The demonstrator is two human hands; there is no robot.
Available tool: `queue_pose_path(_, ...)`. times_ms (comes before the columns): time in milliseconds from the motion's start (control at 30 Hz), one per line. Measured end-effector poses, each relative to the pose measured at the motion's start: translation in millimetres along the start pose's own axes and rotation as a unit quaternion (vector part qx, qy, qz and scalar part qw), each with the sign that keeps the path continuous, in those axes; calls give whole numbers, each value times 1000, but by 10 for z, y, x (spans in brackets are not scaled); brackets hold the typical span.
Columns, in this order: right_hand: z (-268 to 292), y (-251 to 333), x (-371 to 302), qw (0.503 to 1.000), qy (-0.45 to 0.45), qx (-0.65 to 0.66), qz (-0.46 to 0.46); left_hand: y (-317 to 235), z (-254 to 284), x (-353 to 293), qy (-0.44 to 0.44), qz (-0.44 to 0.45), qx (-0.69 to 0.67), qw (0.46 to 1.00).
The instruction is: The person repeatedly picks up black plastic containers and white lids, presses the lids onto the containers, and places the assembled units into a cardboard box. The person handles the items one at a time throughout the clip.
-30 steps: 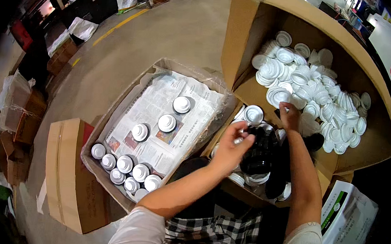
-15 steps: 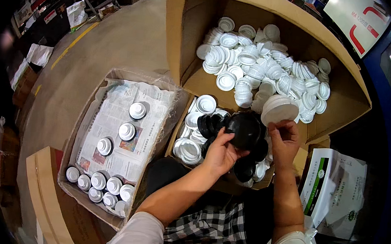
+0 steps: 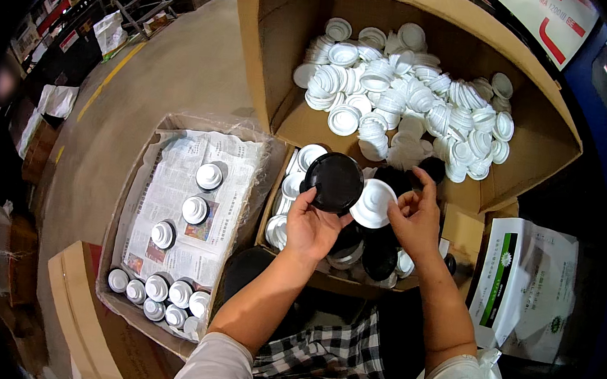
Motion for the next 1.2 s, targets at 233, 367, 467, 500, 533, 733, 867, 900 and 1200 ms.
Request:
queue_pose_path(233, -159, -213, 31, 993, 109, 37, 36, 10, -81, 23, 23, -30, -63, 997)
queue_pose_path(367, -307, 133, -52, 967, 128, 100, 197, 21, -85, 23, 9, -20, -104, 994)
queue_pose_path(467, -376, 200, -90, 962, 140, 53, 228, 29, -119, 15, 10, -12, -117, 993)
queue_pose_path(500, -384, 164, -66, 961, 148, 14, 235, 28, -117, 17, 15, -6, -116, 993)
queue_pose_path(533, -356, 145, -62, 963, 142, 57, 221, 26, -119, 17, 20, 0, -115, 993)
queue_pose_path(733, -63, 88, -21, 975, 53, 109, 188, 5, -118, 6, 13, 21, -6, 1000)
queue_pose_path(867, -24, 250, -58, 979, 47, 1, 200, 31, -241, -22, 59, 51, -45, 996)
queue_pose_path(900, -39, 308, -71, 979, 51, -21, 196, 41, -221, -24, 69, 60, -50, 995)
queue_pose_path(1200, -68, 369, -108, 976, 64, -19, 208, 106, -208, -12, 56, 86, -38, 994)
Point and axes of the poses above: each hand's wrist, its own x-axis towards the middle knuckle, its own z-axis out of the back of the hand, y = z × x, the point moved 6 cm from there along x, towards the middle knuckle, and after that the axes turned 12 degrees about y, right-handed, at the moved point
